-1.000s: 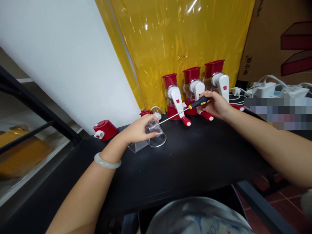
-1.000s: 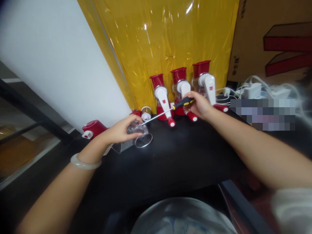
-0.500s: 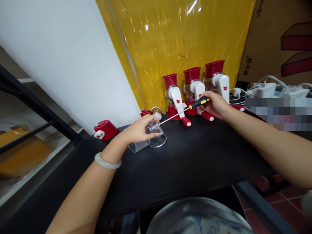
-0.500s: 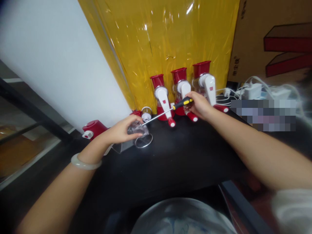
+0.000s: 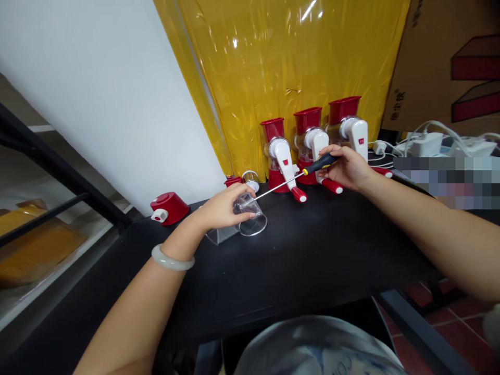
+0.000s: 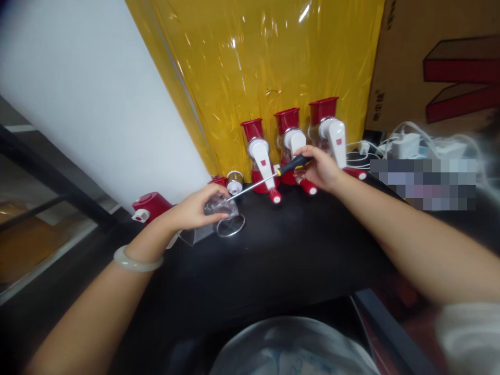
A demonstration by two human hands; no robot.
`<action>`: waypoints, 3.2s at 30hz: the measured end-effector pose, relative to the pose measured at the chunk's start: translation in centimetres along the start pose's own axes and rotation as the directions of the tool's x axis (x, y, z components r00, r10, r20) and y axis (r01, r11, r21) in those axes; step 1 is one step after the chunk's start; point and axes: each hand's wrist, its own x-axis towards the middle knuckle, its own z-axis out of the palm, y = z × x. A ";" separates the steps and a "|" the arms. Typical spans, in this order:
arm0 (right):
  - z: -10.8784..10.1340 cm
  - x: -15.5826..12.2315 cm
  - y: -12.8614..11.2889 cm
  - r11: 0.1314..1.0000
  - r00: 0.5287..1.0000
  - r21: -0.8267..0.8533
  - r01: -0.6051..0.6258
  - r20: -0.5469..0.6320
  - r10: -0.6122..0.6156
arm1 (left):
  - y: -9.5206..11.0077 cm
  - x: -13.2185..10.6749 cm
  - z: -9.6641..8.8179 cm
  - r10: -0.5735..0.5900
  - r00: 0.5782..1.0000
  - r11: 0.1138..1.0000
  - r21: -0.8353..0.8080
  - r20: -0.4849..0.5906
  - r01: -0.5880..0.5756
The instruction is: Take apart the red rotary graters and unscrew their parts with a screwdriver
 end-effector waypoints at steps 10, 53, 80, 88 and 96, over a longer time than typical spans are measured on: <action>0.0 0.5 0.4 0.980 0.998 -0.192 0.059 -0.001 -0.060 | 0.0 0.0 0.0 0.010 1.000 1.000 -0.006 -0.002 -0.010; -0.6 1.1 0.8 0.967 0.998 -0.247 0.070 0.016 -0.068 | -0.2 0.0 0.1 0.013 1.000 1.000 0.002 -0.012 -0.013; -0.6 0.2 -0.4 1.000 0.998 0.000 -0.005 0.065 0.005 | -0.2 0.0 0.1 0.019 1.000 1.000 0.007 -0.018 -0.019; -0.1 0.0 -0.7 0.997 0.996 -0.057 0.045 0.073 -0.041 | -0.2 0.0 0.1 0.016 1.000 1.000 0.000 -0.013 -0.016; -0.9 1.0 0.4 0.961 0.999 -0.274 0.045 0.009 -0.044 | -0.1 0.1 0.1 0.011 1.000 1.000 0.001 -0.010 -0.011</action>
